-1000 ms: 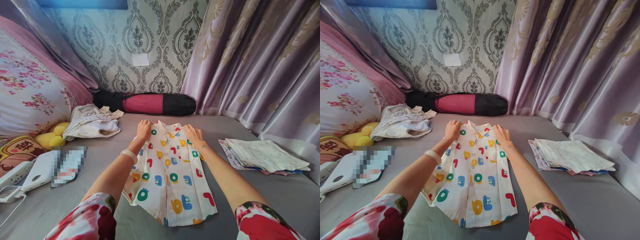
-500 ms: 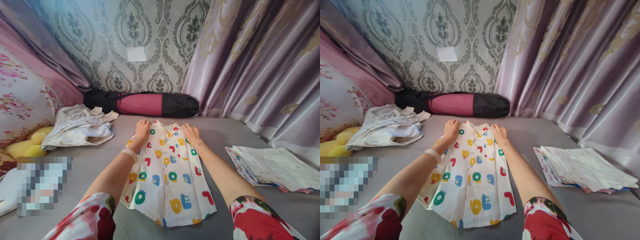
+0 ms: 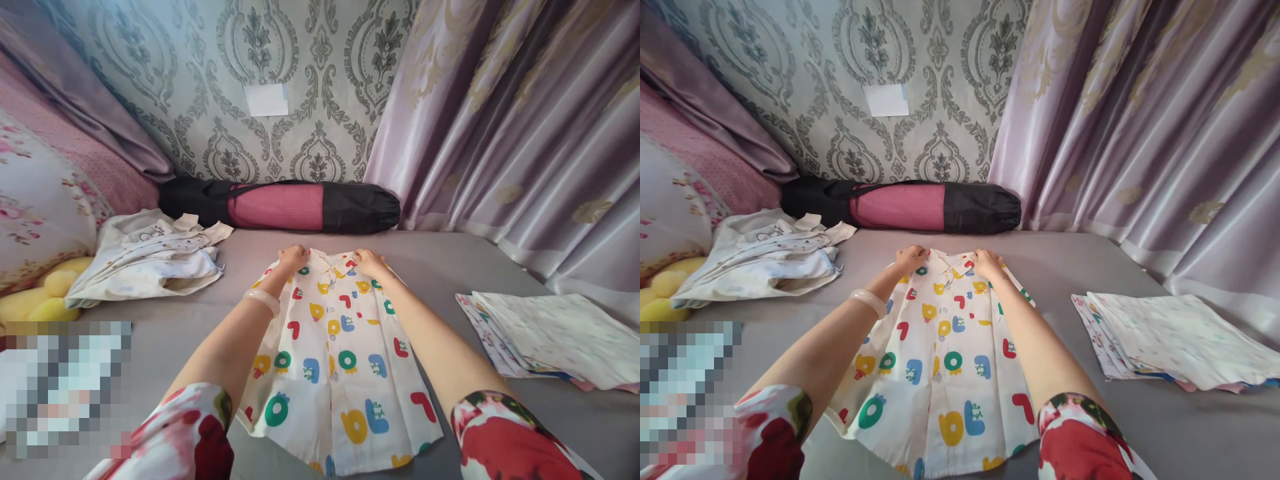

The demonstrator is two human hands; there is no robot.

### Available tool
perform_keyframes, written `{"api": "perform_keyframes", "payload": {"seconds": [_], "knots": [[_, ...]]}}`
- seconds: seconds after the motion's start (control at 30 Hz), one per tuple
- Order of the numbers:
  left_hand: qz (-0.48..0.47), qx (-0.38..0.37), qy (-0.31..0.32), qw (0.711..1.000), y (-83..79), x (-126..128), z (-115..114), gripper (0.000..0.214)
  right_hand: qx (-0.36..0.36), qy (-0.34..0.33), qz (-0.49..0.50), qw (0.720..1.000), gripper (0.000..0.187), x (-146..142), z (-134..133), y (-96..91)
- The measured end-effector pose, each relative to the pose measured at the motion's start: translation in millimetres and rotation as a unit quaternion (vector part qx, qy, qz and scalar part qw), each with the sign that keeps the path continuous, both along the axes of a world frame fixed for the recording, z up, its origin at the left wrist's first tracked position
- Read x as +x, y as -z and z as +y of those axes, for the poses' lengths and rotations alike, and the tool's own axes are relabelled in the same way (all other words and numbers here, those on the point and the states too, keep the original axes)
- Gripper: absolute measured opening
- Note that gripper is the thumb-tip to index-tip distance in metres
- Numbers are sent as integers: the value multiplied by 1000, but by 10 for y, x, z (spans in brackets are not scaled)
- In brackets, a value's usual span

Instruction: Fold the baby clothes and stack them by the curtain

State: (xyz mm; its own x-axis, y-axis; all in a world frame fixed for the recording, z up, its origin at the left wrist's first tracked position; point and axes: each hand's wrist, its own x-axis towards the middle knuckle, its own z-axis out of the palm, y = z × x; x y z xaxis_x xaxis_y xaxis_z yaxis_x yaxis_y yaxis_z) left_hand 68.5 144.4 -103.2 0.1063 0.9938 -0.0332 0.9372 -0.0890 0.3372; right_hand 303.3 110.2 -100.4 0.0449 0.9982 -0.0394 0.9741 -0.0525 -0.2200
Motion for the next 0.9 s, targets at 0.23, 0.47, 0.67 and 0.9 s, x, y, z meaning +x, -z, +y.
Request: {"api": "perform_keyframes", "payload": {"seconds": [0.23,0.47,0.67,0.9], "knots": [[-92,-26,-11,995,50,42,-14,27,28,46,33,998,24,-23,7,189],[-74,101,-15,992,234,61,-146,24,145,21,1,989,25,-121,-145,331],[35,144,23,989,295,121,-239,27,144,10,-50,988,26,-144,-200,302],[-30,-40,-11,999,-9,-274,-81,35,-18,30,88,995,42,304,-114,-23]]}}
